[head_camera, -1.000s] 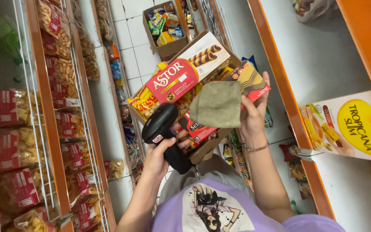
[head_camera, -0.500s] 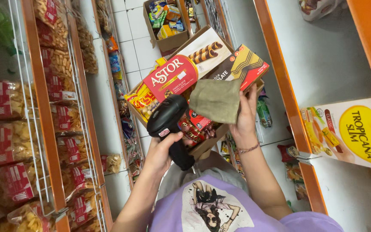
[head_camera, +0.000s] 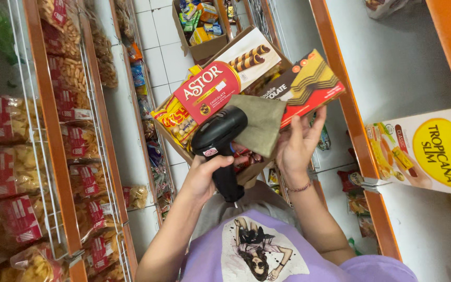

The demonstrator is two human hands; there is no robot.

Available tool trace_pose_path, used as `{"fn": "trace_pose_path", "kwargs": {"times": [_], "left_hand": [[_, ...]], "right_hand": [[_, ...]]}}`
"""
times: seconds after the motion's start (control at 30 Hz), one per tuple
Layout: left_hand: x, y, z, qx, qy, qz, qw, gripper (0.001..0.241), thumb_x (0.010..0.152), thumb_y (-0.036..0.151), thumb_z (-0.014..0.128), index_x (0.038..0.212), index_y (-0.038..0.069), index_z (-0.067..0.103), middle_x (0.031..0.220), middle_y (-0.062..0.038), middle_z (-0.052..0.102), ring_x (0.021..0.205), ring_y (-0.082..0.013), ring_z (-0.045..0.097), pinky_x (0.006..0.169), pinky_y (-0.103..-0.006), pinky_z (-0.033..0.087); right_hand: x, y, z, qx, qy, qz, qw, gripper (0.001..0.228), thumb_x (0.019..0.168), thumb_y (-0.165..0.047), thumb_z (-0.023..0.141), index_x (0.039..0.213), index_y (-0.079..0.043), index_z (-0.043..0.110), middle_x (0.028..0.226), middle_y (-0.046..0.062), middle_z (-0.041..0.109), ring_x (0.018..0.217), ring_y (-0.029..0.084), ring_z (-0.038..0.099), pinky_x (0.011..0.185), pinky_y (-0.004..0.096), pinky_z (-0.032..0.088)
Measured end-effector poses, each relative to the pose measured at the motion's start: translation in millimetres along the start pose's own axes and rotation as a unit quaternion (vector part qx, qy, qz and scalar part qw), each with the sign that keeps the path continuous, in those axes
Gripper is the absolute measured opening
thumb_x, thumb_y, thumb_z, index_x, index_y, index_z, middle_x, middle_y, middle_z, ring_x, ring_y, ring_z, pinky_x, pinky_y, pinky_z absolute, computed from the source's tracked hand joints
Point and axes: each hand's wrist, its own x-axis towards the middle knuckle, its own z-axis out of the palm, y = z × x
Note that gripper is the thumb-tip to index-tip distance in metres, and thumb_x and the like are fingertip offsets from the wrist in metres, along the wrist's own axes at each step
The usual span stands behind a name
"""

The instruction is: The person wipes different sides of various snack boxes with a cloth before scanning them with a handheld scanner and placing them onto a shelf.

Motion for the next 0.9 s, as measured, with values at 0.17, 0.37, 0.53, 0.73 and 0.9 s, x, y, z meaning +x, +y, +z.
{"fn": "trace_pose_path", "kwargs": {"times": [0.17, 0.37, 0.53, 0.73, 0.9], "left_hand": [[7, 3, -20, 0.087, 0.025, 0.058, 0.994, 0.052, 0.080, 0.000, 0.071, 0.130, -0.001, 0.061, 0.115, -0.015, 0.072, 0.105, -0.0317, 0.072, 0.097, -0.0439, 0.057], [15, -5, -11, 0.440, 0.079, 0.205, 0.871, 0.063, 0.074, 0.007, 0.083, 0.129, 0.012, 0.054, 0.122, -0.014, 0.059, 0.116, -0.0334, 0.056, 0.100, -0.0404, 0.048], [5, -1, 17, 0.642, 0.109, 0.303, 0.696, 0.066, 0.071, 0.006, 0.089, 0.132, 0.008, 0.063, 0.137, -0.024, 0.038, 0.133, -0.0452, 0.045, 0.110, -0.0457, 0.044], [43, -1, 48, 0.712, 0.085, 0.315, 0.622, 0.107, 0.064, 0.009, 0.085, 0.156, 0.002, 0.031, 0.145, -0.027, 0.036, 0.132, -0.0462, 0.047, 0.106, -0.0480, 0.046], [76, -20, 43, 0.834, 0.105, 0.312, 0.443, 0.101, 0.077, 0.021, 0.085, 0.162, 0.022, 0.030, 0.150, -0.021, 0.041, 0.123, -0.0397, 0.049, 0.093, -0.0482, 0.045]], "right_hand": [[16, -29, -33, -0.108, 0.045, -0.146, 0.982, 0.068, 0.114, 0.004, 0.050, 0.170, -0.008, 0.012, 0.157, 0.017, 0.046, 0.134, 0.021, 0.054, 0.119, 0.036, 0.046], [10, -66, -48, -0.204, 0.026, -0.250, 0.946, 0.055, 0.120, 0.001, 0.045, 0.166, -0.005, 0.015, 0.164, 0.014, 0.043, 0.138, 0.020, 0.049, 0.121, 0.034, 0.041], [-5, -76, -35, -0.250, 0.018, -0.235, 0.939, 0.051, 0.118, 0.002, 0.043, 0.165, 0.000, 0.024, 0.165, 0.013, 0.040, 0.144, 0.020, 0.048, 0.124, 0.034, 0.041], [-19, -78, -23, -0.243, 0.009, -0.169, 0.955, 0.051, 0.115, 0.000, 0.042, 0.165, 0.003, 0.030, 0.162, 0.014, 0.045, 0.141, 0.020, 0.053, 0.122, 0.035, 0.046], [-30, -82, -15, -0.242, 0.024, -0.130, 0.961, 0.050, 0.113, -0.002, 0.040, 0.162, 0.005, 0.031, 0.160, 0.016, 0.049, 0.141, 0.021, 0.056, 0.120, 0.037, 0.049]]}}
